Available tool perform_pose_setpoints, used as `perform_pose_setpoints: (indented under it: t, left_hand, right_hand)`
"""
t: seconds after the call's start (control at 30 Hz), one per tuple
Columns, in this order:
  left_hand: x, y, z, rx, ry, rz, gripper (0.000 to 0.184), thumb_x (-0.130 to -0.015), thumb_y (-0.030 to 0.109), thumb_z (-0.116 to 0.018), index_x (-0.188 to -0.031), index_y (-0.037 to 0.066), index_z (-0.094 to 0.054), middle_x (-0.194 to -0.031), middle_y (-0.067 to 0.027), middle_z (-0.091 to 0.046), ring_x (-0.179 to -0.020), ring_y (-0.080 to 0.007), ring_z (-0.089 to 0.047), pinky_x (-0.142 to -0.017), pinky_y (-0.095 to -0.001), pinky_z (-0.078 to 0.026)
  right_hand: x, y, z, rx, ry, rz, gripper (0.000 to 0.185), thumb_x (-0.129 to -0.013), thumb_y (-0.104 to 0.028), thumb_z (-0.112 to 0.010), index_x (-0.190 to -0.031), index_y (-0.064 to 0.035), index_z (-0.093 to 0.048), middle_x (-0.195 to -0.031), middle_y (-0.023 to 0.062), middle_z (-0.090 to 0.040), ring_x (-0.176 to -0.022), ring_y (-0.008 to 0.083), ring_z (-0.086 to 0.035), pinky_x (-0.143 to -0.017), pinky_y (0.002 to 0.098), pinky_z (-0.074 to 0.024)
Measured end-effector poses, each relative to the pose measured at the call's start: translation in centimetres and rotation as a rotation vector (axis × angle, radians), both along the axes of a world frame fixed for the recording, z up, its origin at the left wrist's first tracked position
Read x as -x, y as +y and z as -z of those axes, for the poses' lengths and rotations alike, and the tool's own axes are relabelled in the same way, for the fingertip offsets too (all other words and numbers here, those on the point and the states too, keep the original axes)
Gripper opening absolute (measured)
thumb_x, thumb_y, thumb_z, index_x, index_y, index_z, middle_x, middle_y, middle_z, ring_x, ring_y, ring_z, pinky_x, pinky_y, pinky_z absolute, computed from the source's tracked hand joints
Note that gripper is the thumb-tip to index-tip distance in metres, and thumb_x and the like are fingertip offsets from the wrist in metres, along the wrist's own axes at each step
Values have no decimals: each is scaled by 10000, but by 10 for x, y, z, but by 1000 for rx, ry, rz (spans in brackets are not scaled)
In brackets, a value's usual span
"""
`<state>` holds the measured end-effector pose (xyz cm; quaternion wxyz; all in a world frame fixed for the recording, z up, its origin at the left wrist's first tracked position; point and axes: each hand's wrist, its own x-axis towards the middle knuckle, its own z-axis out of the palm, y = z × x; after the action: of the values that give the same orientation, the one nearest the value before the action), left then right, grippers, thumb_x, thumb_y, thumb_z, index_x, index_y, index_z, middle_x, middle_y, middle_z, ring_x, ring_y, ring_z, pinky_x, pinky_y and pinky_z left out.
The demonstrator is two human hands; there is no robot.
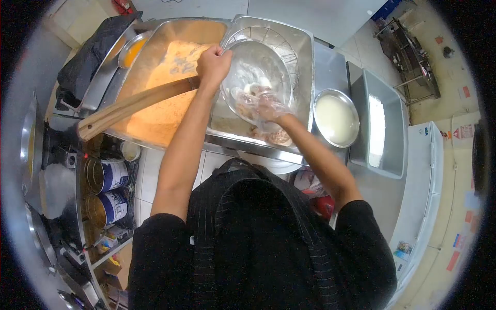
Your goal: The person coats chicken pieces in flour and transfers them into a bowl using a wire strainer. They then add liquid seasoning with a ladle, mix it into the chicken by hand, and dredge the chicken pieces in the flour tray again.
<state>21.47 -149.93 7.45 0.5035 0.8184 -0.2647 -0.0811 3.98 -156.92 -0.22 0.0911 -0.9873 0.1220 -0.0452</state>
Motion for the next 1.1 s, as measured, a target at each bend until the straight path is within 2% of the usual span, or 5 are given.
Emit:
perform_pose_setpoints:
  t: [0.37, 0.63, 0.8, 1.0, 1.1]
  left_hand:
    - [30, -10, 2, -33, -3, -87, 199, -640, 292, -558, -629, 94, -553, -631, -110, -601, -656, -324, -584, -620, -396, -448]
    - [21, 1, 18, -50, 75, 27, 233, -645, 312, -557, -587, 88, -527, -591, -93, -572, -611, -295, -563, -597, -395, -430]
    - [-5, 10, 27, 141, 133, 5, 182, -703, 217, -587, -652, 43, -585, -564, 10, -504, -549, -89, -439, -525, -251, -355]
    - [-33, 31, 2, 260, 190, -71, 226, -677, 260, -602, -657, 36, -587, -591, -48, -564, -575, -160, -519, -575, -308, -414]
    - [-34, 37, -11, 344, 191, -118, 196, -683, 225, -611, -654, 33, -580, -586, -30, -544, -564, -119, -489, -558, -268, -394]
  right_hand:
    - [-10, 41, -6, -937, -299, 257, 351, -871, -281, -455, -1084, -20, -554, -1019, 167, -584, -977, 270, -544, -862, 379, -418]
    - [-28, 14, 21, -2465, -380, 403, 318, -926, -276, -411, -1094, -37, -537, -1010, 136, -596, -897, 250, -592, -827, 404, -484]
    - [5, -6, -50, -2460, -737, 400, 327, -912, -293, -423, -1074, -43, -558, -989, 131, -610, -839, 223, -610, -767, 380, -524]
    - [46, -31, -43, -2044, -1318, 693, 266, -890, -277, -483, -1019, -54, -548, -890, 98, -600, -638, 173, -602, -486, 199, -501]
    - [85, -60, 75, -1985, -797, 603, 329, -884, -174, -484, -1188, -48, -493, -1138, 84, -550, -991, 177, -544, -813, 296, -480]
